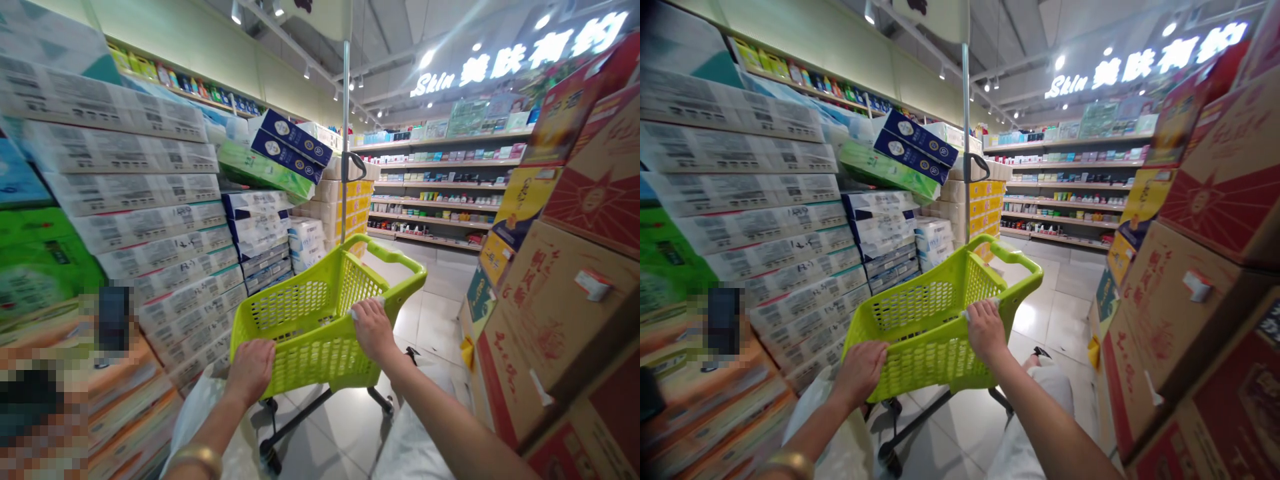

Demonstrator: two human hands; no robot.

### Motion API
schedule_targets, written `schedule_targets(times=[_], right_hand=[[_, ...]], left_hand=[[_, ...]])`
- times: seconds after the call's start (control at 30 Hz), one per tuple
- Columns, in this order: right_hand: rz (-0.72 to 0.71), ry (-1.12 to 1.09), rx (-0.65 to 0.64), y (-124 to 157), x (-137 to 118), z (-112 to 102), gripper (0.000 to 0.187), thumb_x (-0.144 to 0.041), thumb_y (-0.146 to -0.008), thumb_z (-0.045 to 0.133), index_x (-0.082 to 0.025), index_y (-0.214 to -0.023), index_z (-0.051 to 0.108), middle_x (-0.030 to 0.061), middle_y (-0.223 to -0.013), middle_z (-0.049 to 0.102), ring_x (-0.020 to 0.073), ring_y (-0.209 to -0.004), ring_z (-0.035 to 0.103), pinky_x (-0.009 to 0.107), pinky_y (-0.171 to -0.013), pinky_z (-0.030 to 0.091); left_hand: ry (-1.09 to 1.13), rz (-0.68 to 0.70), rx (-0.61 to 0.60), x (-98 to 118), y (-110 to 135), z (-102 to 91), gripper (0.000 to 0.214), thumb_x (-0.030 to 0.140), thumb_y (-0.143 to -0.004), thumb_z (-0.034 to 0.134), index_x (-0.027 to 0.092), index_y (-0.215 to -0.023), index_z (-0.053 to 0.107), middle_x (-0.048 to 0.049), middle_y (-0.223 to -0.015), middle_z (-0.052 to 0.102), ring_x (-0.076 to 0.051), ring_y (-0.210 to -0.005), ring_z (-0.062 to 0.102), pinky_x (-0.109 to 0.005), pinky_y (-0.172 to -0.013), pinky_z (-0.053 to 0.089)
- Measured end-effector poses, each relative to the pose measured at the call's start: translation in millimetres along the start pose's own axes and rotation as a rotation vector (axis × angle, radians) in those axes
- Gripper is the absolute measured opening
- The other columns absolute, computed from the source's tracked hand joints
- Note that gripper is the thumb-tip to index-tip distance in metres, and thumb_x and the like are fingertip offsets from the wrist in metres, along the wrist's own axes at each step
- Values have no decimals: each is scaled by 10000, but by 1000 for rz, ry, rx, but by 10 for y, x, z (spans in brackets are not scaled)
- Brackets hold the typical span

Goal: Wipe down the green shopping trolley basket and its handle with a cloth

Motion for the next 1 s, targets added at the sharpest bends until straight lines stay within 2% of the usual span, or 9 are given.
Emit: schedule_targets(times=[0.1, 0.23, 0.37, 0.5, 0.57, 0.67, 0.83, 0.9, 1.0], right_hand=[[-28, -64, -20, 32, -384, 169, 211, -60, -844, 486, -200, -962, 591, 66, -937, 625, 221, -935, 510, 382, -989, 362], [-124, -118, -59, 54, -689, 297, 227, -82, -844, 510, -204, -1021, 584, 60, -985, 636, 214, -954, 527, 369, -992, 374], [-180, -74, -45, 53, -382, 125, 296, -72, -846, 484, -214, -1088, 579, 67, -1051, 644, 217, -1008, 538, 380, -999, 376], [-102, 16, 49, 31, 157, -180, 309, -84, -859, 448, -197, -1113, 582, 89, -1092, 636, 235, -1082, 522, 417, -1049, 342], [-39, 41, 107, 37, 275, -255, 318, -82, -860, 428, -187, -1119, 580, 94, -1094, 631, 241, -1112, 509, 433, -1070, 324], [7, 28, 146, 79, 122, -169, 313, -64, -847, 432, -178, -1095, 586, 97, -1087, 634, 250, -1136, 500, 451, -1079, 313], [-125, -110, 70, 158, -427, 157, 355, -56, -829, 472, -193, -1142, 572, 88, -1130, 639, 227, -1143, 518, 416, -1074, 335], [-143, -115, 51, 167, -409, 156, 375, -54, -827, 469, -199, -1159, 565, 84, -1145, 639, 219, -1142, 524, 412, -1081, 329], [-112, -42, 91, 155, -86, -19, 393, -39, -832, 430, -190, -1169, 564, 79, -1178, 633, 222, -1175, 511, 419, -1104, 299]], left_hand=[[14, 62, 130, 300, -6, 26, 445, 230, -829, 420, 145, -1255, 519, -126, -1235, 601, -256, -1183, 515, -431, -1070, 319], [74, 125, 88, 645, -55, 249, 667, 181, -737, 470, 71, -1385, 358, -158, -1404, 473, -269, -1325, 397, -452, -1135, 255], [127, 139, 94, 640, -67, 303, 674, 155, -707, 464, 131, -1374, 373, -129, -1344, 527, -261, -1287, 436, -489, -1146, 239], [181, 147, 92, 560, -51, 254, 638, 158, -708, 478, 146, -1342, 405, -131, -1294, 553, -268, -1247, 466, -518, -1153, 217], [191, 131, 89, 560, -49, 251, 629, 165, -708, 485, 151, -1333, 412, -132, -1284, 556, -272, -1244, 465, -530, -1156, 200], [184, 118, 93, 599, -42, 278, 647, 170, -696, 489, 157, -1337, 402, -126, -1286, 552, -271, -1259, 447, -534, -1159, 184], [163, 123, 95, 633, -10, 300, 669, 172, -682, 486, 157, -1344, 390, -120, -1304, 538, -266, -1278, 430, -525, -1164, 174], [165, 126, 83, 618, 5, 294, 672, 168, -683, 486, 153, -1348, 389, -125, -1311, 534, -267, -1280, 429, -521, -1168, 170], [165, 127, 76, 584, 22, 289, 678, 166, -685, 487, 138, -1355, 385, -135, -1319, 527, -272, -1283, 426, -515, -1171, 173]])
Point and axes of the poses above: each hand's wrist, its own y-axis away from the middle knuckle, its own z-axis out of the palm, x = y × z, the point moved 6 cm from there along -y, towards the middle knuckle
